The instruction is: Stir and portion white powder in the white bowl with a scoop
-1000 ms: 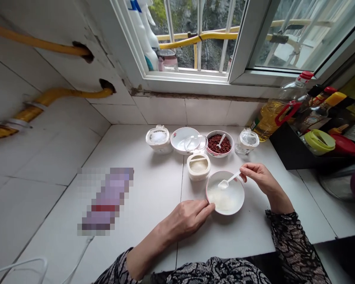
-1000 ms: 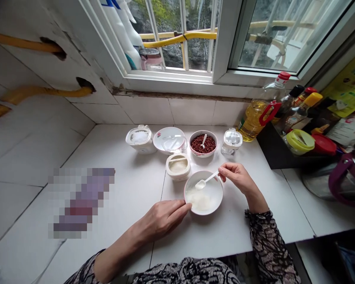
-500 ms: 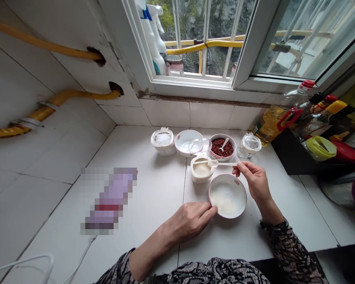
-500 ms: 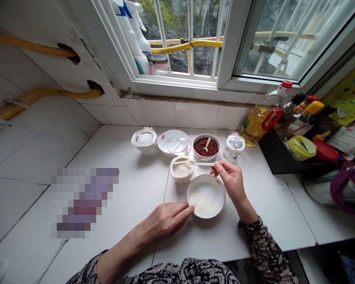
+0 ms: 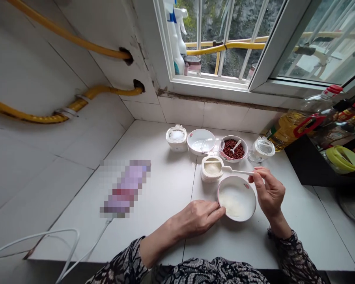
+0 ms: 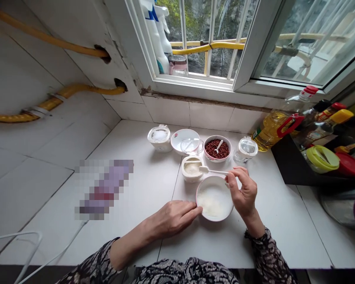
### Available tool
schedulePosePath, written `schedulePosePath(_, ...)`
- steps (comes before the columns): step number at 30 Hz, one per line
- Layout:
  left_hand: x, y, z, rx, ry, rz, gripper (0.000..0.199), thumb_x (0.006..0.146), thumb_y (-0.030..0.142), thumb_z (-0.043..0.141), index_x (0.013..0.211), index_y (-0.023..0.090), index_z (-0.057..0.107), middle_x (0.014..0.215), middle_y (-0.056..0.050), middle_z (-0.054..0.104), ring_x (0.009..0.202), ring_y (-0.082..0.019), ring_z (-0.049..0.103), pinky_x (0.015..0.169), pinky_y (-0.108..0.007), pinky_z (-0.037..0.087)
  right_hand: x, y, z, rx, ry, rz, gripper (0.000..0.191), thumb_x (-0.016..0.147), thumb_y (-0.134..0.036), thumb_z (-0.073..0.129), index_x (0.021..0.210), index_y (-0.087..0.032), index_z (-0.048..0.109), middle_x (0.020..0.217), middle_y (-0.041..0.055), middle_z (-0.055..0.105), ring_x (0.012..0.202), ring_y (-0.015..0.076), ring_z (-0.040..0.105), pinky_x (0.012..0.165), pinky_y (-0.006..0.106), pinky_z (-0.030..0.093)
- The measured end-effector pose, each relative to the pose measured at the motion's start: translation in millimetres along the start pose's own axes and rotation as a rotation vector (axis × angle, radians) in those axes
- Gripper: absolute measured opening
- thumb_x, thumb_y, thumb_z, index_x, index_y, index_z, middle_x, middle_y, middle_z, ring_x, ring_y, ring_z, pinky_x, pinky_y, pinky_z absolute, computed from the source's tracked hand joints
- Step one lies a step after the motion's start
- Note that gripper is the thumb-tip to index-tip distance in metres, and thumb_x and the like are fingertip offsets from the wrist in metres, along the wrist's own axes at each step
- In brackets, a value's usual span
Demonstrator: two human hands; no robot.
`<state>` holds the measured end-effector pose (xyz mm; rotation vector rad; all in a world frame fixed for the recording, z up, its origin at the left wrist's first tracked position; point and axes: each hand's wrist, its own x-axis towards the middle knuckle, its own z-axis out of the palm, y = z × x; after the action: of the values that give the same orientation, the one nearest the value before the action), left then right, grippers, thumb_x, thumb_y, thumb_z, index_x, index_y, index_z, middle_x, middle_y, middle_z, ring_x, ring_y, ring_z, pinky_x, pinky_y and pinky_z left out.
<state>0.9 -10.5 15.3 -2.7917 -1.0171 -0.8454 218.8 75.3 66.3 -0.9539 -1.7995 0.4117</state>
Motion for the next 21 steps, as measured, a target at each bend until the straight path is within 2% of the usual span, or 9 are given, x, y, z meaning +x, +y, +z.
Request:
schedulePosePath(4,0.4,-0.2,-0.5,-0.004,0.020,0.003,0.024,0.100,0.010,0.032,0.109,0.012,0.054,0.073,-0.002,0.059,0.056,-0.013,0.052,0.049,-0.026,0.044,-0.3,4.4,-5.2,0.027,-0.072,0.095,0.027,0.093,-0.028,0.053,0.067,-0.023,0.058,0.066,0.0027,0.062,0.076,0.0208,0.060,0.073,0.035,0.049)
schedulePosePath(8,-0.1,0.6,-0.8,0.000,0.004,0.001,0.023,0.101,0.011,0.033,0.110,0.012,0.054,0.075,-0.002,0.061,0.057,-0.014,0.055,0.050,-0.027,0.045,1.6,6.0,-2.8,-0.053,-0.180,0.002,0.025,0.091,-0.027,0.055,0.066,-0.023,0.058,0.065,0.0018,0.063,0.070,0.0196,0.058,0.079,0.037,0.048)
schedulePosePath(12,-0.9,1.1,-0.4,0.004,0.014,-0.005,0.023,0.101,0.011,0.033,0.110,0.012,0.054,0.073,-0.001,0.059,0.056,-0.013,0.054,0.049,-0.027,0.044,3.1,6.6,-0.3,-0.101,-0.215,-0.090,0.021,0.091,-0.023,0.054,0.070,-0.022,0.058,0.062,-0.0014,0.060,0.060,0.0159,0.054,0.083,0.038,0.046)
schedulePosePath(21,0.5,0.9,-2.1,0.011,0.041,0.020,0.024,0.101,0.010,0.032,0.111,0.011,0.054,0.072,-0.001,0.059,0.057,-0.012,0.054,0.050,-0.025,0.045,1.6,8.1,-1.0,-0.166,-0.233,-0.110,0.018,0.092,-0.019,0.054,0.074,-0.021,0.058,0.080,0.0033,0.067,0.080,0.0192,0.063,0.081,0.037,0.044)
